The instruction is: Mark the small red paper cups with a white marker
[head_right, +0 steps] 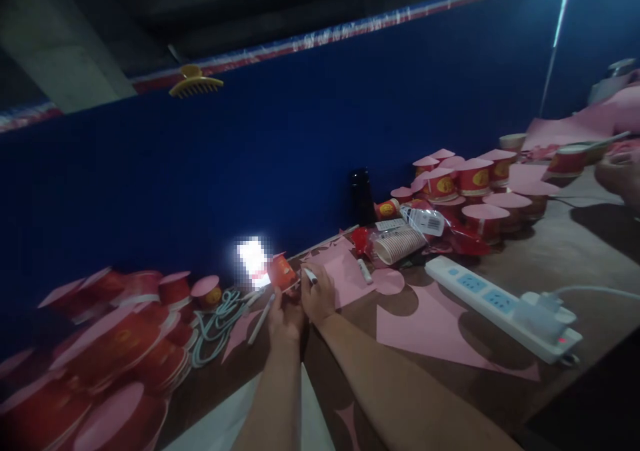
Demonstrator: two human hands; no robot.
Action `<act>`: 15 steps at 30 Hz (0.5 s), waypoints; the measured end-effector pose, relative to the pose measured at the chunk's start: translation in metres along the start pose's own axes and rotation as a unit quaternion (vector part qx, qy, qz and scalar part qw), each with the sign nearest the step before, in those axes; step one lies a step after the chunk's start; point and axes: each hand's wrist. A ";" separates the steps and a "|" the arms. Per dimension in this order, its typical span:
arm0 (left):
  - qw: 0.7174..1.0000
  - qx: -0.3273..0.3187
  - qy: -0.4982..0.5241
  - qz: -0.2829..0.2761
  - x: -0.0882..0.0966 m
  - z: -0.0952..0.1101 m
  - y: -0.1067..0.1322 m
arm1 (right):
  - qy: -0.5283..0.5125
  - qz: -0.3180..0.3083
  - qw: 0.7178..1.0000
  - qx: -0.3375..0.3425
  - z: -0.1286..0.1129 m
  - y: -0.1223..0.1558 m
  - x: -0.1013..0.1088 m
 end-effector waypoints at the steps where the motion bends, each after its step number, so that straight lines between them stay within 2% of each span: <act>1: 1.000 0.001 -0.003 -0.008 0.000 0.000 -0.001 | -0.005 -0.002 1.000 -0.003 0.000 0.000 -0.001; 5: 1.000 0.011 -0.002 0.002 -0.002 -0.001 0.001 | -0.035 -0.005 0.999 0.006 0.003 -0.001 -0.003; 10: 1.000 -0.013 -0.005 0.003 -0.008 -0.002 0.006 | -0.048 -0.001 0.999 0.012 0.005 -0.004 -0.002; 15: 1.000 -0.014 -0.017 -0.010 0.000 -0.005 -0.002 | -0.054 0.002 0.998 0.021 0.002 -0.005 0.002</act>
Point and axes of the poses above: each hand's wrist, its own y-axis away from the middle knuckle, its own x-axis out of the back of the hand, z = x × y, and after that the axes turned 4 degrees about z, right-handed
